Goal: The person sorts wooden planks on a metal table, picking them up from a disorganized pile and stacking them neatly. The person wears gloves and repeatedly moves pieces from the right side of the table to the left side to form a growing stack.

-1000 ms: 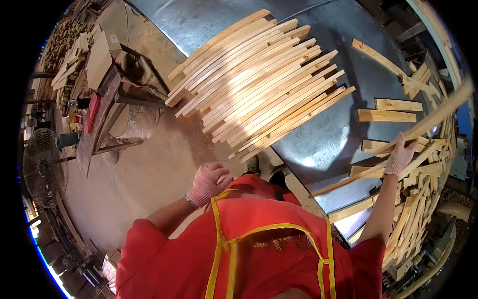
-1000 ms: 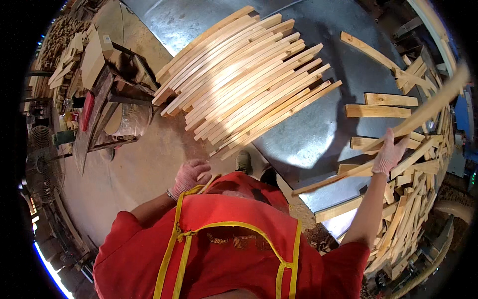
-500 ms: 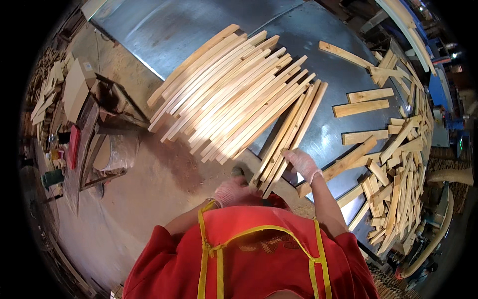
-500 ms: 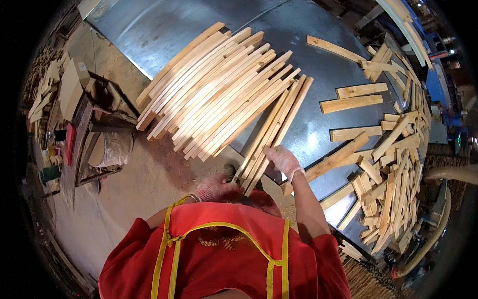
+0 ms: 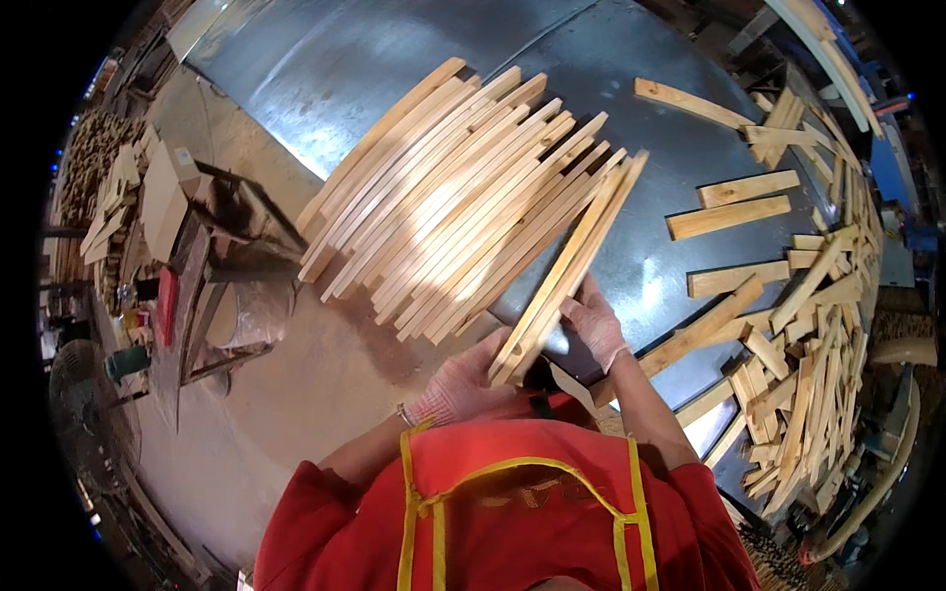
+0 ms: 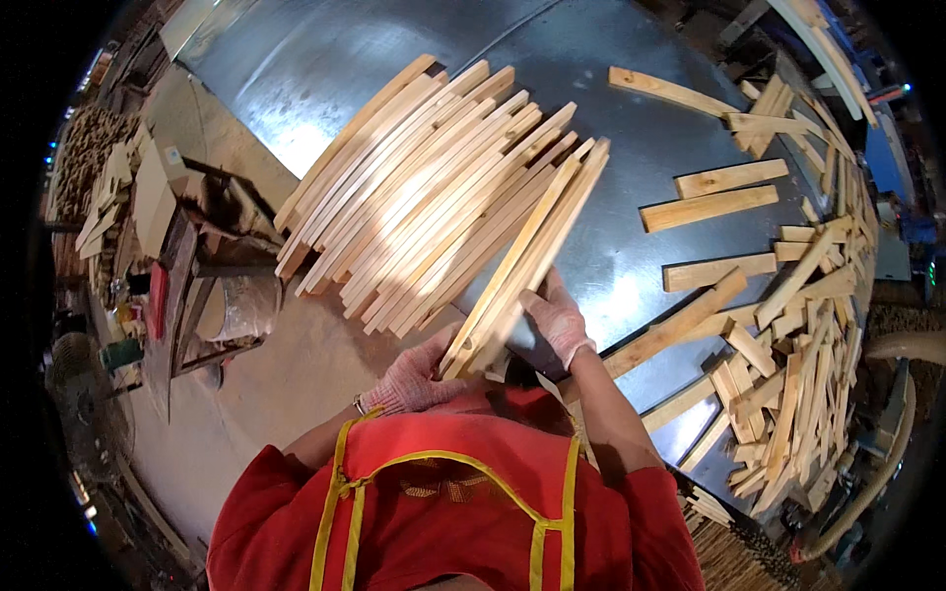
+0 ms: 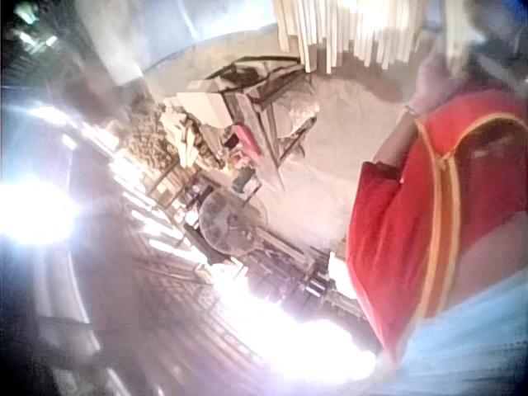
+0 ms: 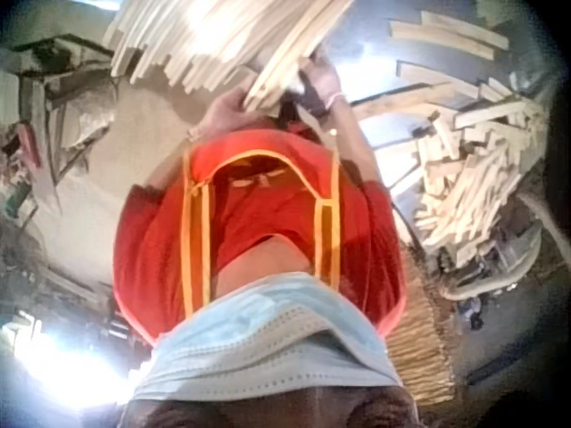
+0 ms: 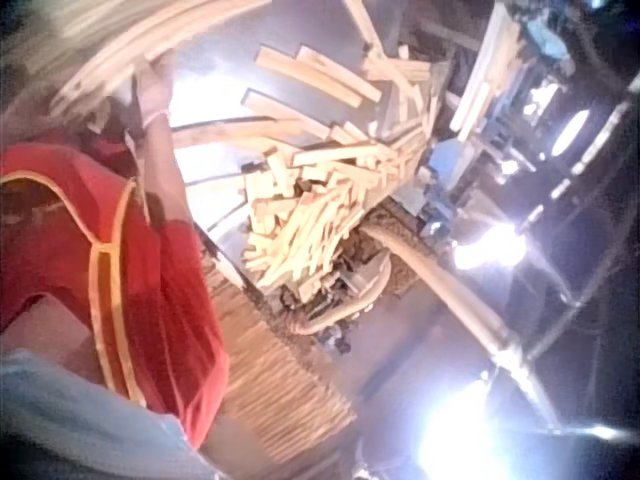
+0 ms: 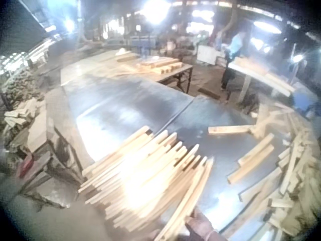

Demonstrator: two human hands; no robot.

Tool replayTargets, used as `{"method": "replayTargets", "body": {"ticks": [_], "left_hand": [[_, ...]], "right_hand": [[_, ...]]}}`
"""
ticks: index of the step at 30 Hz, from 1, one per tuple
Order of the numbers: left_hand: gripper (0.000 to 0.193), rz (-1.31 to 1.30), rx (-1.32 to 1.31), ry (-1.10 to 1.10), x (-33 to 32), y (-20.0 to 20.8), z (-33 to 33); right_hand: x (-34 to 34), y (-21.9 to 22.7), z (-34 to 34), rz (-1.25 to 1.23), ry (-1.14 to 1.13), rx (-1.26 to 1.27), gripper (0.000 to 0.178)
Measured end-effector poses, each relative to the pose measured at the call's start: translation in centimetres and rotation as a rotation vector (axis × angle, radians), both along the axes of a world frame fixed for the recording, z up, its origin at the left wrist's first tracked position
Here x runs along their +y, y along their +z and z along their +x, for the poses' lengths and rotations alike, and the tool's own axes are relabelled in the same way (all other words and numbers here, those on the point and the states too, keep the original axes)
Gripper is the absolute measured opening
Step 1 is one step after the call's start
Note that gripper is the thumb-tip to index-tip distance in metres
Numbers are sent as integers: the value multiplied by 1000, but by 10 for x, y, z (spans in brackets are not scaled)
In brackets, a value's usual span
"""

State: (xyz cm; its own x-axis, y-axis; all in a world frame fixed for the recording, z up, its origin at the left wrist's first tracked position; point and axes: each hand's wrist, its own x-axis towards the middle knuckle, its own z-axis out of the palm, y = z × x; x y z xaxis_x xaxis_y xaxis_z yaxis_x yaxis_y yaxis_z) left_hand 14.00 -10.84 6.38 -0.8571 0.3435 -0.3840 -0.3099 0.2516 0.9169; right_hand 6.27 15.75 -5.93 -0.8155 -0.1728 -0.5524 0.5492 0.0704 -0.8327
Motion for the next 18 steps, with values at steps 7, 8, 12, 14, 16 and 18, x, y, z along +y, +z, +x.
{"method": "replayTargets", "body": {"ticks": [7, 8, 12, 14, 16, 18], "left_hand": [[90, -387, 178, -148, 63, -13, -31], [91, -422, 192, -211, 79, -15, -35], [86, -293, 328, -309, 105, -24, -41], [77, -241, 383, -201, 98, -27, -34], [65, -291, 418, -12, 72, -23, -27], [49, -288, 349, 205, 35, -30, -16]], "right_hand": [[-13, 70, 17, -929, -283, -206, 63], [-11, 67, 25, -780, -342, -202, 58], [57, 48, 13, -571, -374, -48, 49], [122, 102, -33, -13, -263, 398, 45], [282, 113, -100, 473, -254, 601, 47], [413, 129, -148, 125, -689, 531, 47]]}}
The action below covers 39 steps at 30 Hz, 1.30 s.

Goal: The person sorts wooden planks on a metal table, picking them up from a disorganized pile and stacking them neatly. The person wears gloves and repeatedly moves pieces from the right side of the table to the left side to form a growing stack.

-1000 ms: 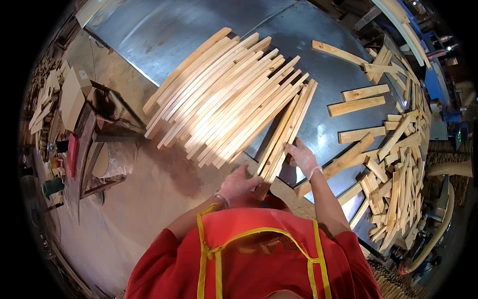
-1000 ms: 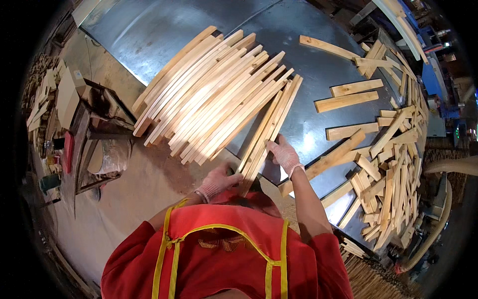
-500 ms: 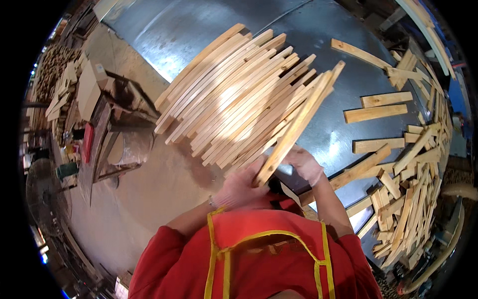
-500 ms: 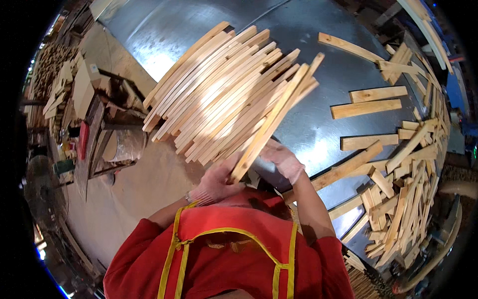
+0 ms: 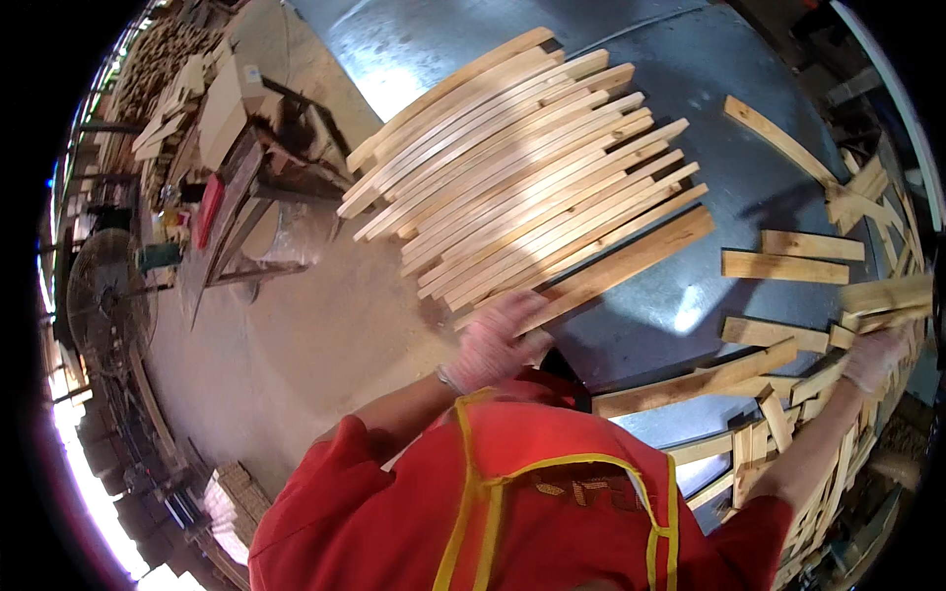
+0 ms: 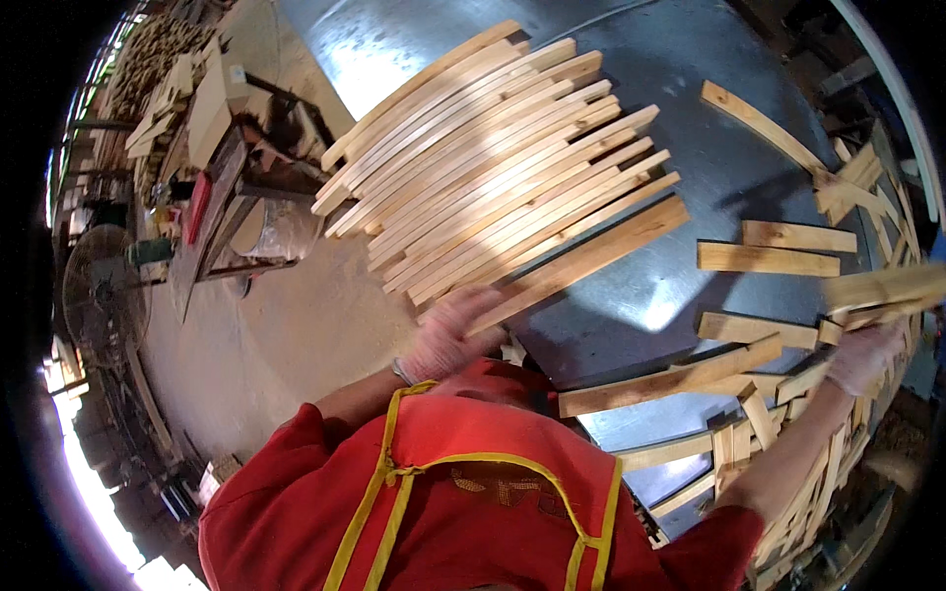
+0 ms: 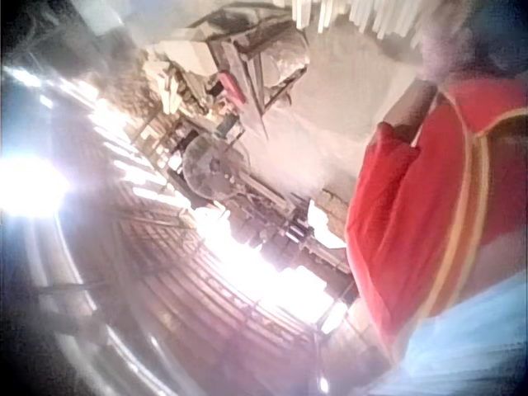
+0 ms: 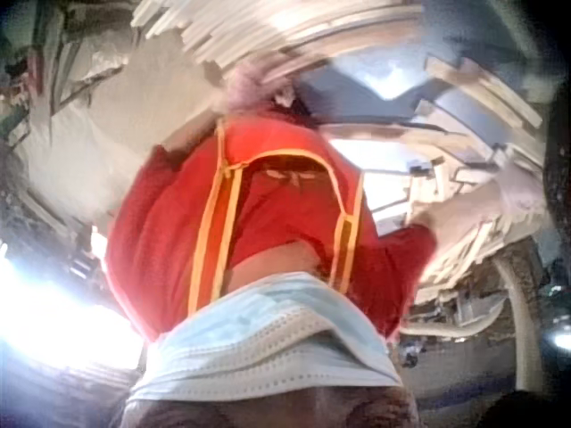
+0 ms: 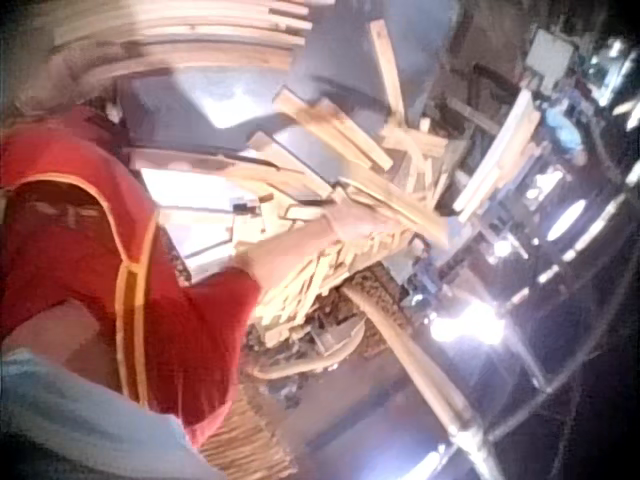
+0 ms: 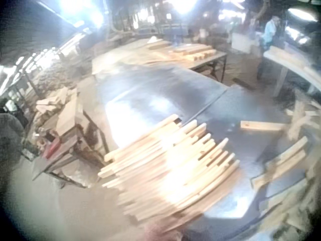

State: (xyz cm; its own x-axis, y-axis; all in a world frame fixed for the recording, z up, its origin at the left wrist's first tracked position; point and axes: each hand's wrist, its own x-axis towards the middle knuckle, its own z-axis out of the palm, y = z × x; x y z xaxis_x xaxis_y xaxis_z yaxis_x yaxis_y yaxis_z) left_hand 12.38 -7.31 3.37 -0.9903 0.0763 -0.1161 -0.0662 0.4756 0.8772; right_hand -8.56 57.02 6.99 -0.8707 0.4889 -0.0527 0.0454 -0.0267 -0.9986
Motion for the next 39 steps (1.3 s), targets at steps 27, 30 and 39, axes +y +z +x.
{"method": "replayTargets", "body": {"ticks": [27, 30, 39], "left_hand": [[61, 235, -597, -56, -147, 68, -46], [60, 12, -301, -194, -136, 83, -29], [54, -71, -28, -208, -99, 11, 61]], "right_hand": [[-450, -114, 97, -201, 458, -204, 79], [-461, -109, 143, -554, 580, -175, 88], [-368, -11, 144, -482, 413, -236, 31]]}}
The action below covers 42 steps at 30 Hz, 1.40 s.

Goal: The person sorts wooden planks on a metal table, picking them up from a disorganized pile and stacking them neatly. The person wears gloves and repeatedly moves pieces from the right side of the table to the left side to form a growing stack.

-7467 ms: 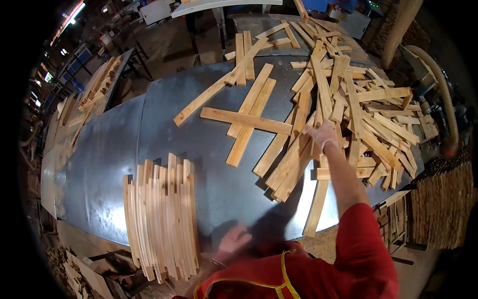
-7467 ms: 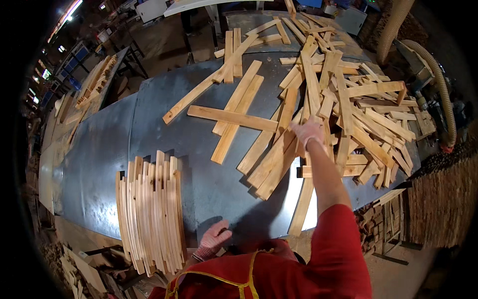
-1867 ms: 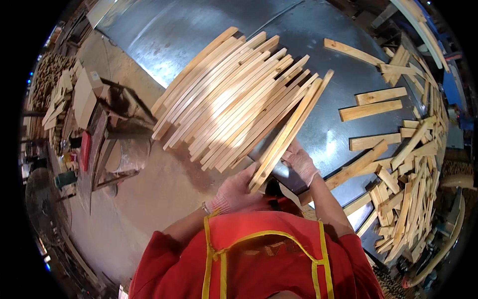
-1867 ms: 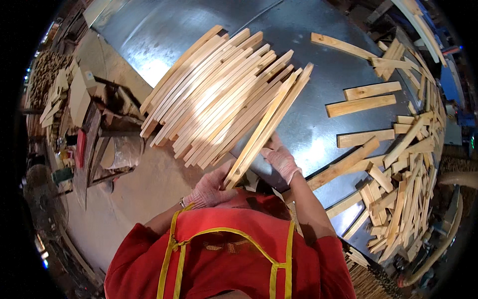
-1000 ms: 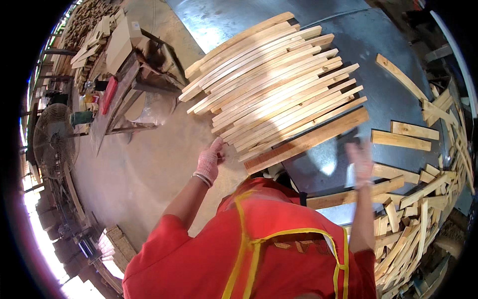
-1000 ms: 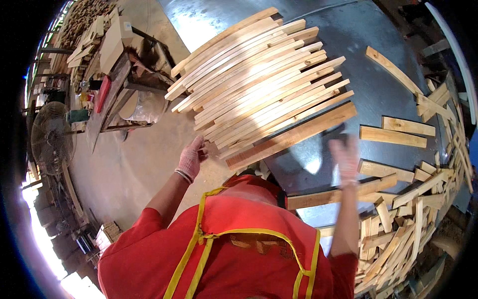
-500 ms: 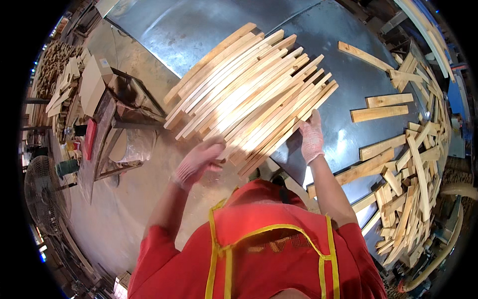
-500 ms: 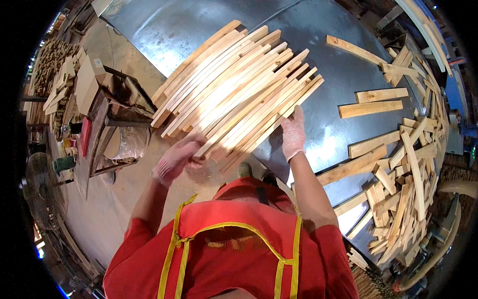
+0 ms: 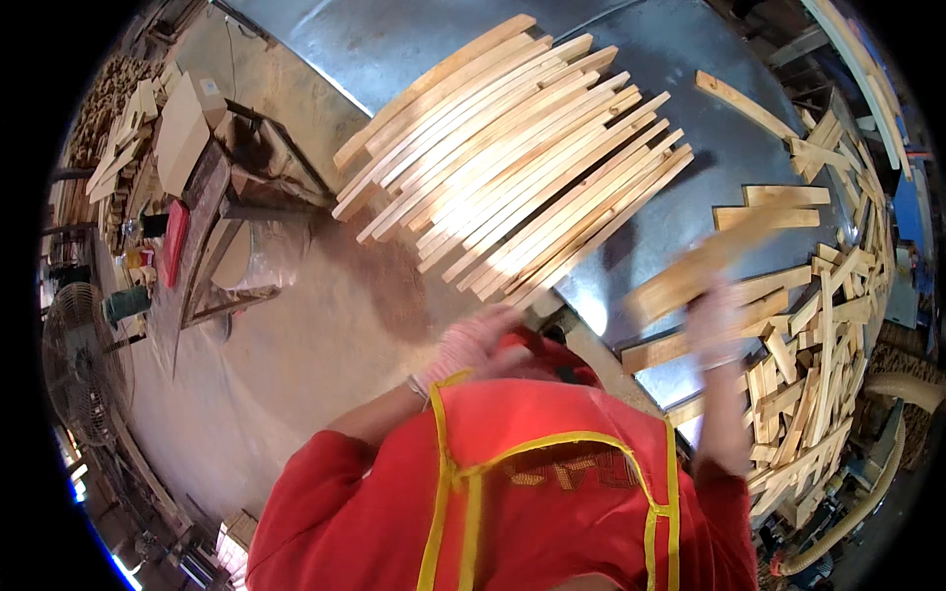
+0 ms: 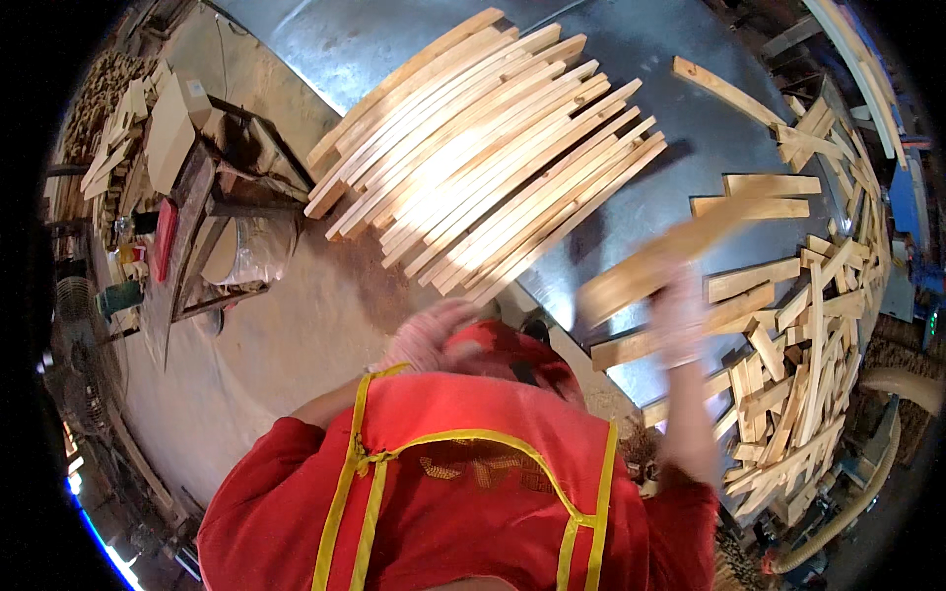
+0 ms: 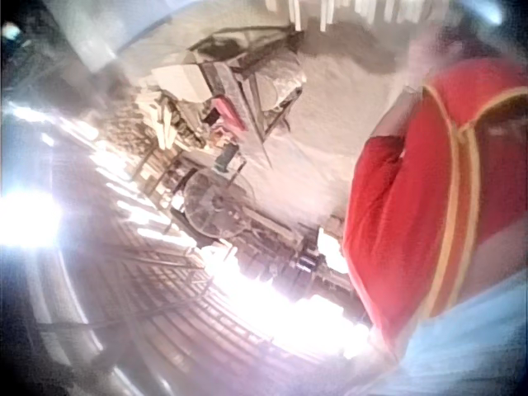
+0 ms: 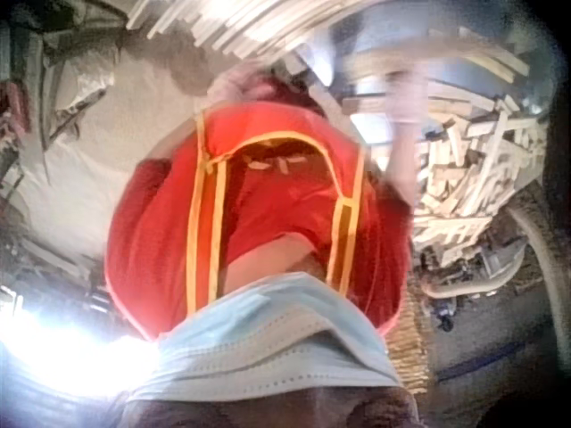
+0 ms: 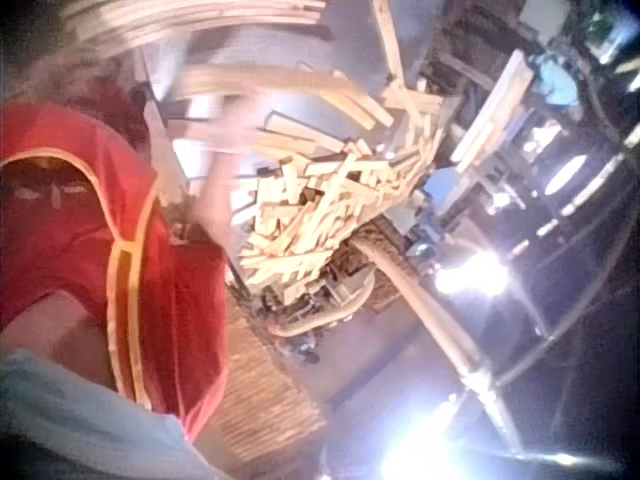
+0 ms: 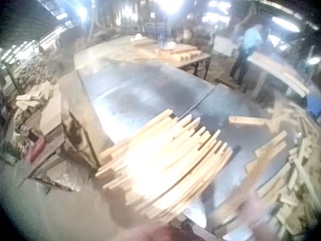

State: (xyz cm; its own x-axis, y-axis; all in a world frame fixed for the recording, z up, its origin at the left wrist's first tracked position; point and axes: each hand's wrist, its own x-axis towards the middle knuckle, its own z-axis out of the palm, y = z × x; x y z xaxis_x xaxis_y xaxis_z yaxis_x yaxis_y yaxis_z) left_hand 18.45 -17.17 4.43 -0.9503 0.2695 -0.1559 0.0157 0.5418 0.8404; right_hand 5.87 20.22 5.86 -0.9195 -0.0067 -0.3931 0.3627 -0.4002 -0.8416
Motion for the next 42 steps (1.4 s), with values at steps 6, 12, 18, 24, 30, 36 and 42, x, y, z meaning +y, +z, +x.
{"method": "replayTargets", "body": {"ticks": [6, 12, 18, 24, 30, 36, 42], "left_hand": [[50, 302, -756, 467, -33, -73, 13], [51, 1087, -828, 772, 48, -143, 0], [55, 976, -792, 589, 41, -64, -11], [69, 647, -1072, 111, -5, -31, -110], [71, -164, -461, -223, 86, -38, -144], [93, 143, -681, -54, 41, 18, -112], [59, 342, -297, 336, -64, 28, -115]], "right_hand": [[159, 111, -115, 285, -594, 245, 29], [-13, -66, -47, 275, 154, -297, 18], [-81, -83, -37, 368, 282, -194, 67], [-83, -58, -43, 338, 244, -176, 53], [-70, -69, -48, 347, 272, -243, 61], [-79, -79, -42, 261, 212, -278, 63], [-132, -55, -50, 336, 495, -120, 72]]}}
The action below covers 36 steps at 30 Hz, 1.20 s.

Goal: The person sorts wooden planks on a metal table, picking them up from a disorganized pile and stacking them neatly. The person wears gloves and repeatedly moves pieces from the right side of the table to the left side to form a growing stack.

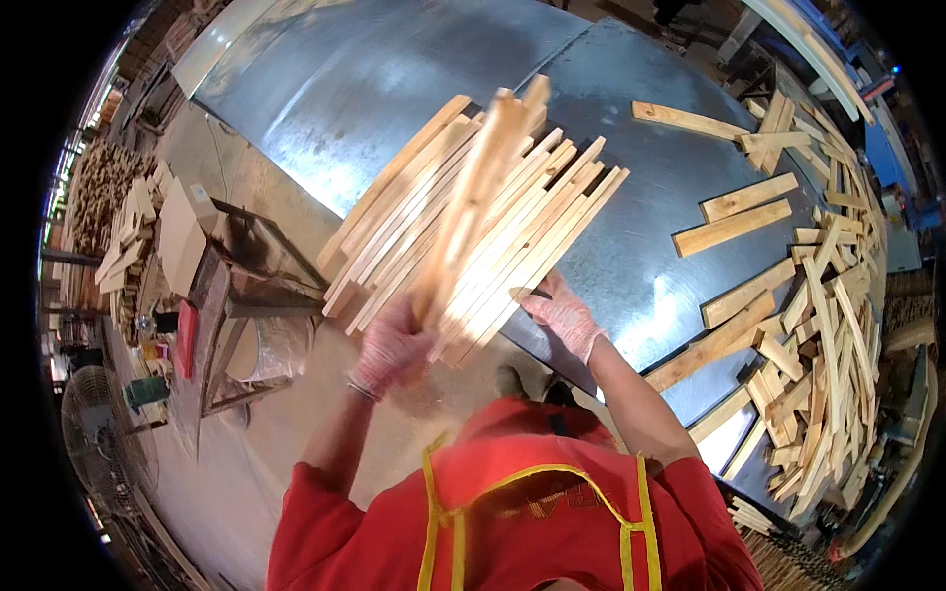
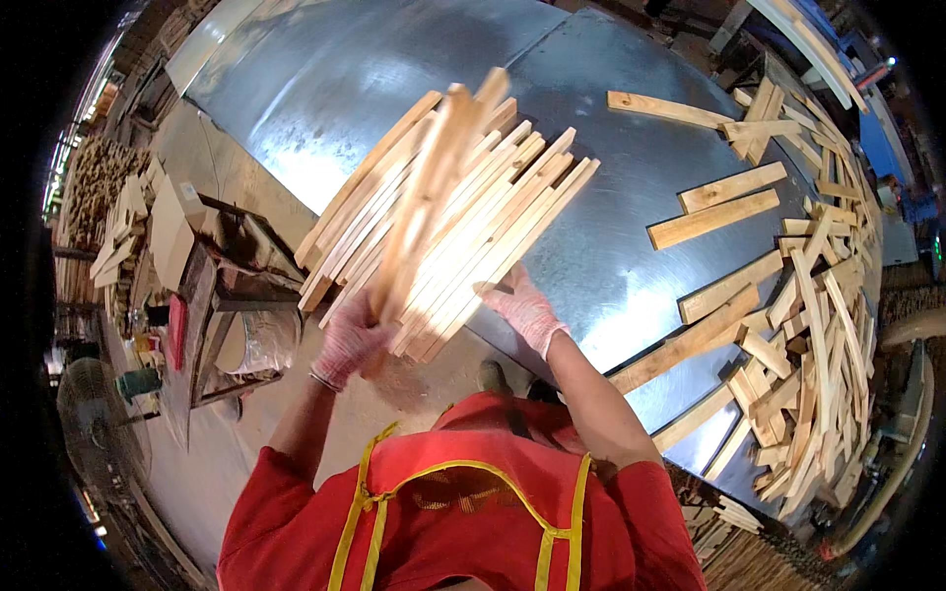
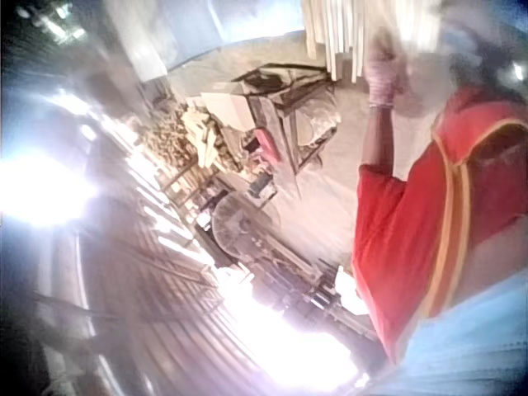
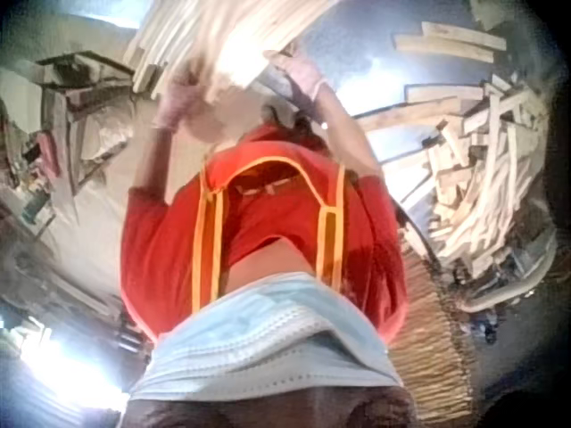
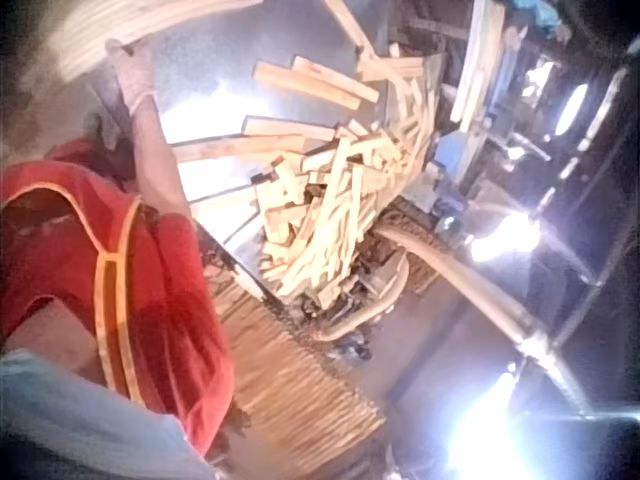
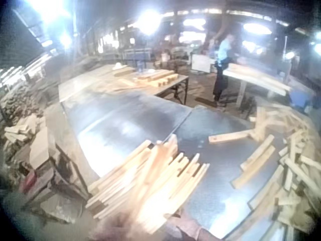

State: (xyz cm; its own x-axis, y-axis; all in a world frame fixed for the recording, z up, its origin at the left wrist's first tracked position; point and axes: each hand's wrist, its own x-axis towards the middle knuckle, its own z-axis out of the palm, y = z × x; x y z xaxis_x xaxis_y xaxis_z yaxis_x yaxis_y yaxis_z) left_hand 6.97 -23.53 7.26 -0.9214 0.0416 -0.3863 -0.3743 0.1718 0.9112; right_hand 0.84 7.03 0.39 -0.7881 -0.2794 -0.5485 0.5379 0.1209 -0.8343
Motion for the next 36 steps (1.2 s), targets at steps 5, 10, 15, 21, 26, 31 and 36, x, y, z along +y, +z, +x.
{"method": "replayTargets", "body": {"ticks": [5, 10, 15, 21, 26, 31, 36], "left_hand": [[32, -990, 213, -169, -43, -11, -33], [69, -1428, 703, -213, 18, -37, -32], [70, -557, 830, -638, 211, -44, -19], [88, -874, 584, -1281, 387, -49, 28], [66, -764, 190, -1058, 379, -61, 17], [51, -888, 339, -767, 274, -42, 31], [43, -1173, 815, -363, 144, -79, 26]], "right_hand": [[98, -22, 25, 321, -157, 196, 77], [259, -6, 82, 772, -601, 220, 67], [389, 5, 115, 1295, -759, 338, 62], [518, 18, 133, 1522, 18, 110, 62], [556, 17, 117, 1585, 298, -173, 79], [547, 50, 113, 884, -132, 267, 72], [437, 144, 80, 322, -511, 636, 69]]}}
